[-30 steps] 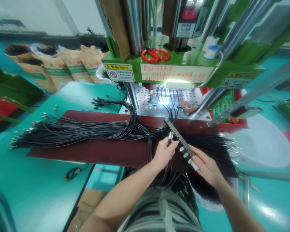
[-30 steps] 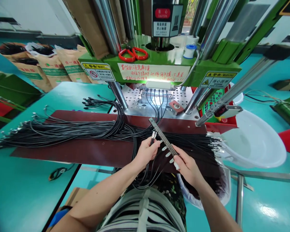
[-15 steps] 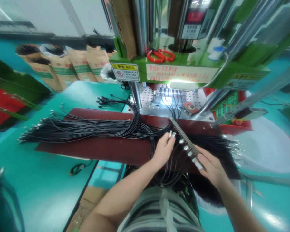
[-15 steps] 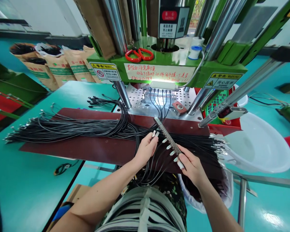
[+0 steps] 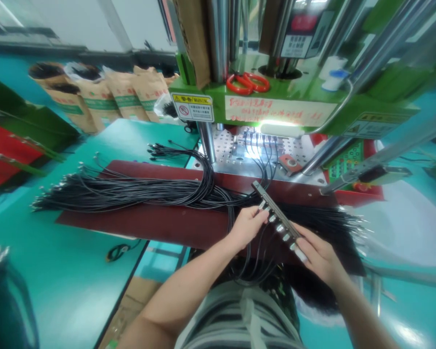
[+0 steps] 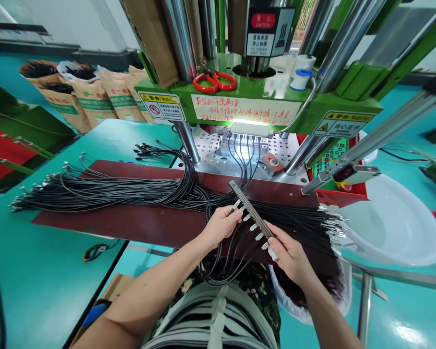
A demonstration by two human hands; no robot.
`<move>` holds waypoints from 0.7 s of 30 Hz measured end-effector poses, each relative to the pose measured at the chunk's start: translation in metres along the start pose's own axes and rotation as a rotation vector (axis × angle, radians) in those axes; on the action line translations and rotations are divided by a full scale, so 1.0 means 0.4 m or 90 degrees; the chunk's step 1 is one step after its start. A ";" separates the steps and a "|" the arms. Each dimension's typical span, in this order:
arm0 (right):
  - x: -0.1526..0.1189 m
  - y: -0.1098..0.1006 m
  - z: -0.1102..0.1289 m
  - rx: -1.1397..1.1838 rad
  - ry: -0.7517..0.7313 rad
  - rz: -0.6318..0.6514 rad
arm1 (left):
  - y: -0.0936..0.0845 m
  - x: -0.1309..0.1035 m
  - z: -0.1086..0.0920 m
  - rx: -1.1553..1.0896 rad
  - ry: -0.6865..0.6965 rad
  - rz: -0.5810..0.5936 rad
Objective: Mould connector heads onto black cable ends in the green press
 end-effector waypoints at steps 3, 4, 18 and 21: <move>0.001 -0.002 0.000 -0.024 -0.059 -0.007 | -0.001 -0.001 -0.004 -0.017 0.003 0.011; 0.003 -0.004 -0.008 -0.018 -0.049 -0.009 | 0.001 -0.002 -0.008 -0.029 0.012 0.026; 0.002 -0.014 -0.023 0.026 0.047 0.014 | -0.003 0.003 -0.030 -0.219 -0.010 0.131; 0.000 -0.011 -0.025 0.025 0.073 0.014 | -0.003 0.004 -0.030 -0.266 -0.016 0.149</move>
Point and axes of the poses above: each hand's wrist, its own x-axis towards the middle knuckle, its own y-axis out of the palm, z = x × y, the point moved 5 cm from there along x, towards the middle knuckle, and after that the axes turned 13 degrees about y, right-handed, at the moved point
